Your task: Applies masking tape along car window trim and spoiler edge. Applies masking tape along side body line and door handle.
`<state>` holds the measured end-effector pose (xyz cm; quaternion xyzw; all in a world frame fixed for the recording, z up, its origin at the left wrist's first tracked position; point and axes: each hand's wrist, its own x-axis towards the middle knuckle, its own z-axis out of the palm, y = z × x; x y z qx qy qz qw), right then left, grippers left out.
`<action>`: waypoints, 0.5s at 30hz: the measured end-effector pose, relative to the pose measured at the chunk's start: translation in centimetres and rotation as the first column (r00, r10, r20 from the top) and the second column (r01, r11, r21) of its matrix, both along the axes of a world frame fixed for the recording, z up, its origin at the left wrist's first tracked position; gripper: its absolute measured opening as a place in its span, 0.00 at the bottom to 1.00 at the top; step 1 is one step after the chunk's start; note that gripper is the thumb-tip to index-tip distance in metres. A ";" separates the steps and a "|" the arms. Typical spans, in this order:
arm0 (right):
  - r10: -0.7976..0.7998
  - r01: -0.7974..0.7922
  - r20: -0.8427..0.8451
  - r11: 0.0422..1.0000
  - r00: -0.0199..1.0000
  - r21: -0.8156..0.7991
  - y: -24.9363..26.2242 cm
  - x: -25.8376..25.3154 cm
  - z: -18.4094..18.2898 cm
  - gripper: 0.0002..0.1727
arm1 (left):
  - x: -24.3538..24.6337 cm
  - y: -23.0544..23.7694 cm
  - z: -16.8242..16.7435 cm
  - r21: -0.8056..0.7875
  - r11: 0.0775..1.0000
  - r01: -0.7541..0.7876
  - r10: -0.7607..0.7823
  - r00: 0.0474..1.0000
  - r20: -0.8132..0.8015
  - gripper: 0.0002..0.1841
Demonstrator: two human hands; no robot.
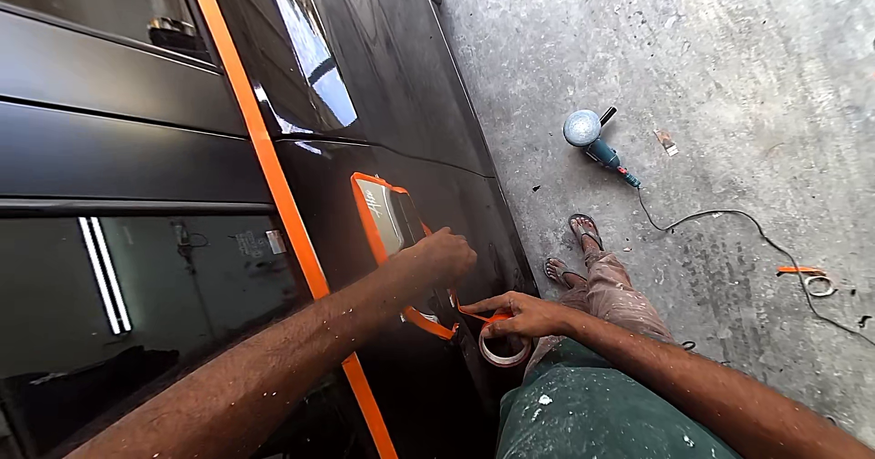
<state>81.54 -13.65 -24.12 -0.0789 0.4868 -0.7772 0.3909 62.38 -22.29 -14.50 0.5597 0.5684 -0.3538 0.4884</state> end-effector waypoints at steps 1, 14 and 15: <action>0.000 0.000 0.008 1.000 1.000 -0.010 0.0 0.0 0.1 0.31 | 0.3 -0.2 0.1 -0.001 1.000 -0.006 0.006 1.000 0.013 0.07; -0.032 0.101 0.261 0.962 0.965 -0.254 -0.6 0.2 0.3 0.28 | 2.3 0.0 1.2 -0.042 0.999 -0.006 0.007 1.000 0.021 0.07; -0.036 0.109 0.272 0.960 0.962 -0.259 -0.6 0.2 0.4 0.27 | 2.4 0.1 1.3 -0.047 0.999 -0.004 0.005 1.000 0.015 0.08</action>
